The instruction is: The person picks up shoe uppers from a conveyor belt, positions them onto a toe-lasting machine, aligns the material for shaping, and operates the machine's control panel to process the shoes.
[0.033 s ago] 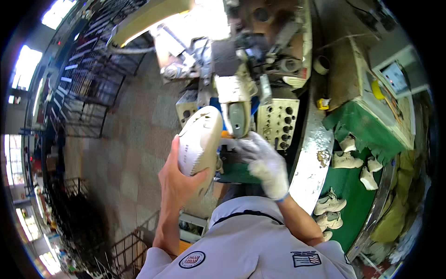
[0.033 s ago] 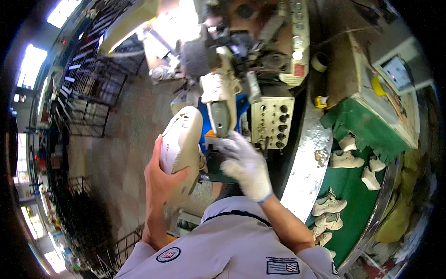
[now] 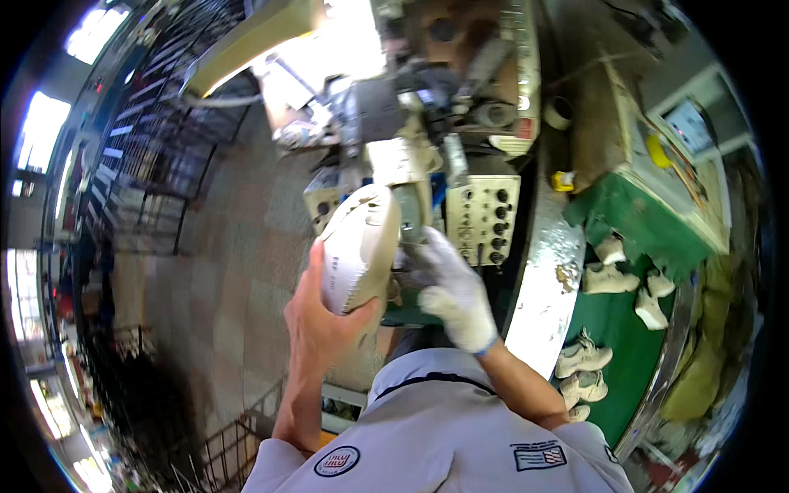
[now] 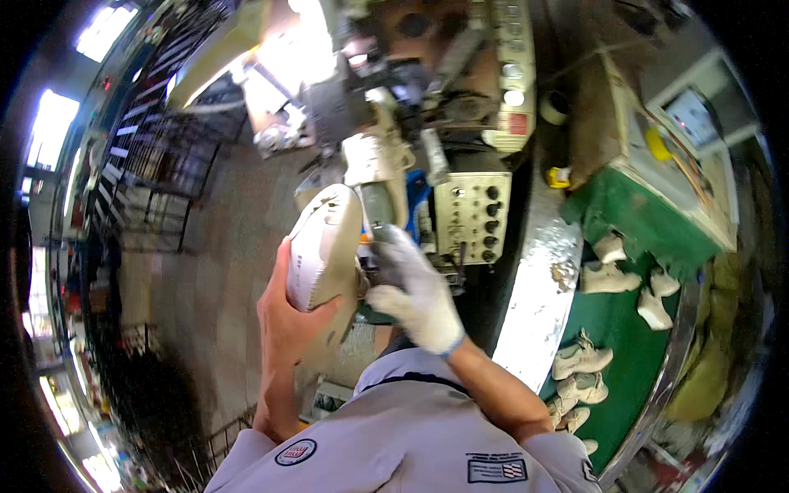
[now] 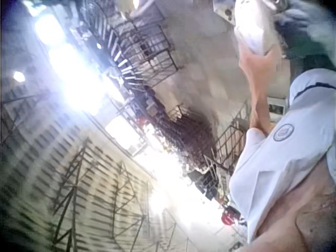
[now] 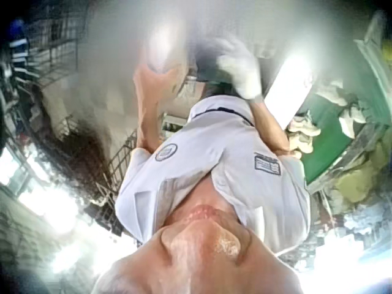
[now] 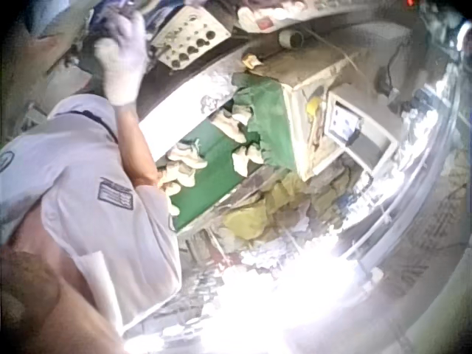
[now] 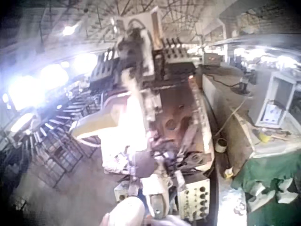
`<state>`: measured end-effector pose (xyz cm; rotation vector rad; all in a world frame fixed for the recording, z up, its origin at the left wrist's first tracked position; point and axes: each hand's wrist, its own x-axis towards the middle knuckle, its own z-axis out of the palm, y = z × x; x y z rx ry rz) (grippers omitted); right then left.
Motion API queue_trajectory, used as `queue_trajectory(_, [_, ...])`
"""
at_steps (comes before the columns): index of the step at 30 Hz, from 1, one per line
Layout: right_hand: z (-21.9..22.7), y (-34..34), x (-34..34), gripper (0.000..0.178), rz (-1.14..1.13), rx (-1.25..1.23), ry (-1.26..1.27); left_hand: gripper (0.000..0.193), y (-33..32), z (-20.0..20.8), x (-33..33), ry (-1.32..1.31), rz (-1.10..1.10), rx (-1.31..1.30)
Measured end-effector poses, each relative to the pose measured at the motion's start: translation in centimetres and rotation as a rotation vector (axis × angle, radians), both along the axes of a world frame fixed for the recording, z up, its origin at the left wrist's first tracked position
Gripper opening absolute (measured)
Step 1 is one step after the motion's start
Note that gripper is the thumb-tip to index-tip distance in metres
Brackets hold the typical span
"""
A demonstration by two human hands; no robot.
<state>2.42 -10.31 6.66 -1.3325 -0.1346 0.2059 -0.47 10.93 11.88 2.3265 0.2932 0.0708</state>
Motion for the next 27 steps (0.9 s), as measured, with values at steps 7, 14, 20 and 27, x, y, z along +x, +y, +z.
queue_trajectory(7, [-2.5, -9.7, 0.8, 0.063, -0.498, 0.2, 0.117, 0.096, -16.9, -1.6, 2.9, -0.072, -0.486, 0.164])
queue_trajectory(14, [-10.2, -36.2, -16.5, 0.063, -0.867, -0.281, 0.529, 0.034, -11.9, -5.2, 7.4, -0.636, -0.25, 0.054])
queue_trajectory(20, [-11.1, -53.0, -34.8, 0.086, -0.896, -0.89, 1.328, 0.066, -3.7, -9.2, 13.5, -0.234, -0.012, 0.271])
queue_trajectory(27, [-22.5, -61.1, -26.4, 0.091, -1.093, -1.01, 1.134, 0.043, -0.2, -18.3, 18.6, -0.022, 0.044, 0.19])
